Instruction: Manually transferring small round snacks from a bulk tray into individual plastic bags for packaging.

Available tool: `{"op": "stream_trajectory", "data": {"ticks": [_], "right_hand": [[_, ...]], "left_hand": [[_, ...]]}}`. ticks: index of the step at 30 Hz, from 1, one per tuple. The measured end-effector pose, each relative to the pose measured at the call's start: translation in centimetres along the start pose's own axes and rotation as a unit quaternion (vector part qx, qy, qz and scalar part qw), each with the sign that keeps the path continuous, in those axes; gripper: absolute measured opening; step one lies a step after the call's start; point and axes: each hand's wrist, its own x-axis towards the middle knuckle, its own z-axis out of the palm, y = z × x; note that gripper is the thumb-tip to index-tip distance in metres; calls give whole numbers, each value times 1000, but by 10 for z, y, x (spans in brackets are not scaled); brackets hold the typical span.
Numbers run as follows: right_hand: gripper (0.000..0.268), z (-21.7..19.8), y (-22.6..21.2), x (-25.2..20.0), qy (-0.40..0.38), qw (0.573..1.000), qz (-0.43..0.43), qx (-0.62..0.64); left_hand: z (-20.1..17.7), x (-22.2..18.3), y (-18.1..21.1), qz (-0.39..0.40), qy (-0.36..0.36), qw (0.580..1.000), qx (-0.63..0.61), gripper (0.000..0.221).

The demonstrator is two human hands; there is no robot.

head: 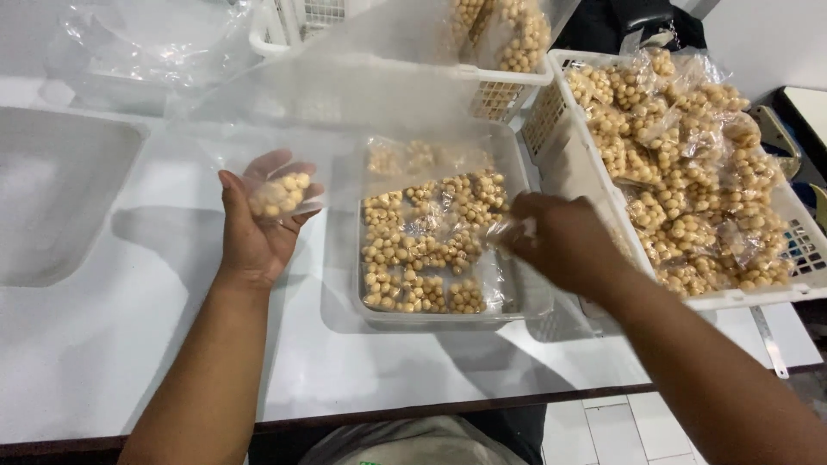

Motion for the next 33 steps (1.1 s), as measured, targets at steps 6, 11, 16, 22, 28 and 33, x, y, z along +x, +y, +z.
{"op": "stream_trajectory", "data": {"ticks": [6, 11, 16, 22, 28, 33], "right_hand": [[42, -79, 14, -47, 164, 877, -8, 451], [24, -101, -7, -49, 174, 877, -100, 436], [42, -110, -35, -32, -18, 767, -117, 631], [37, -125, -23, -18, -24, 749, -258, 609], [33, -116, 5, -36, 219, 836, -177, 471], [25, -116, -6, -46, 208, 845, -233, 434]], "left_hand": [[-7, 0, -10, 10, -69, 997, 16, 97], [4, -7, -12, -4, -105, 993, 47, 104], [7, -8, -10, -10, -145, 989, 40, 103], [1, -4, -2, -5, -122, 991, 56, 107], [-3, -1, 4, 23, -115, 992, 45, 102], [-1, -6, 5, 17, -133, 988, 74, 101]]}}
